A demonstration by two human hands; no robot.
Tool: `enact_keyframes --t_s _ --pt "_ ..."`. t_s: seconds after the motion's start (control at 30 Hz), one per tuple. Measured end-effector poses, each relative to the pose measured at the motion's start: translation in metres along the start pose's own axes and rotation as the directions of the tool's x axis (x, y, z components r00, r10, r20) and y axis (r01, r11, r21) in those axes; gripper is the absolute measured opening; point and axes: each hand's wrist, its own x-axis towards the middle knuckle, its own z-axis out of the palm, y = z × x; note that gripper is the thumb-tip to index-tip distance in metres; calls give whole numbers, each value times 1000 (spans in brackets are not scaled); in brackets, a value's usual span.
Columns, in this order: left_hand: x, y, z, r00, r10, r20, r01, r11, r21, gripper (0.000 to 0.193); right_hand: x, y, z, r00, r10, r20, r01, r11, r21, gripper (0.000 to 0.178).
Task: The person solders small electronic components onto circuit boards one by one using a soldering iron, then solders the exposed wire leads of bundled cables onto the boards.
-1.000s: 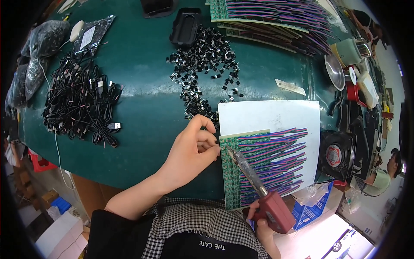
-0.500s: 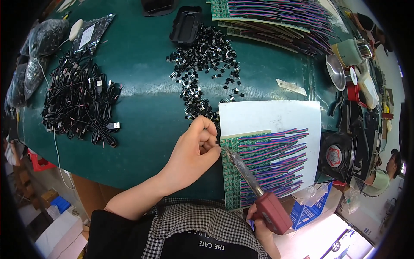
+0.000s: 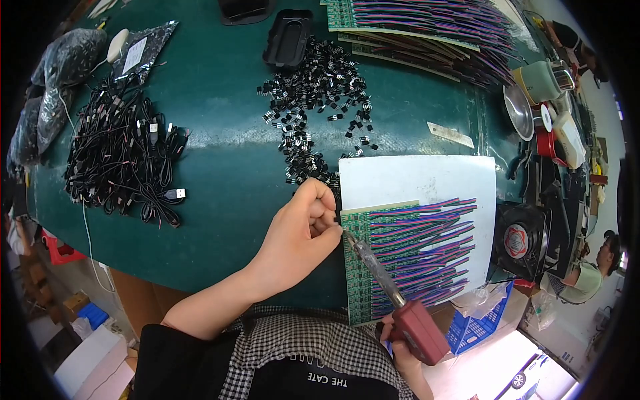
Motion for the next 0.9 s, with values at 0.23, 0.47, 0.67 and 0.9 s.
enact_keyframes --t_s 0.23,0.47,0.67,0.9 --pt "0 2 0 1000 -6 -7 6 1000 8 27 -10 20 -11 996 -87 29 92 971 -219 41" --pt "1 0 1 1000 1 -7 -1 1000 -1 27 -5 12 -9 997 -47 54 54 990 -127 51" --pt "0 0 1 1000 6 -14 -6 1000 9 28 -1 3 -2 998 -68 11 68 996 -56 44" --pt "0 0 1 1000 12 -22 -11 1000 20 28 -4 14 -8 987 -149 66 157 975 -156 54"
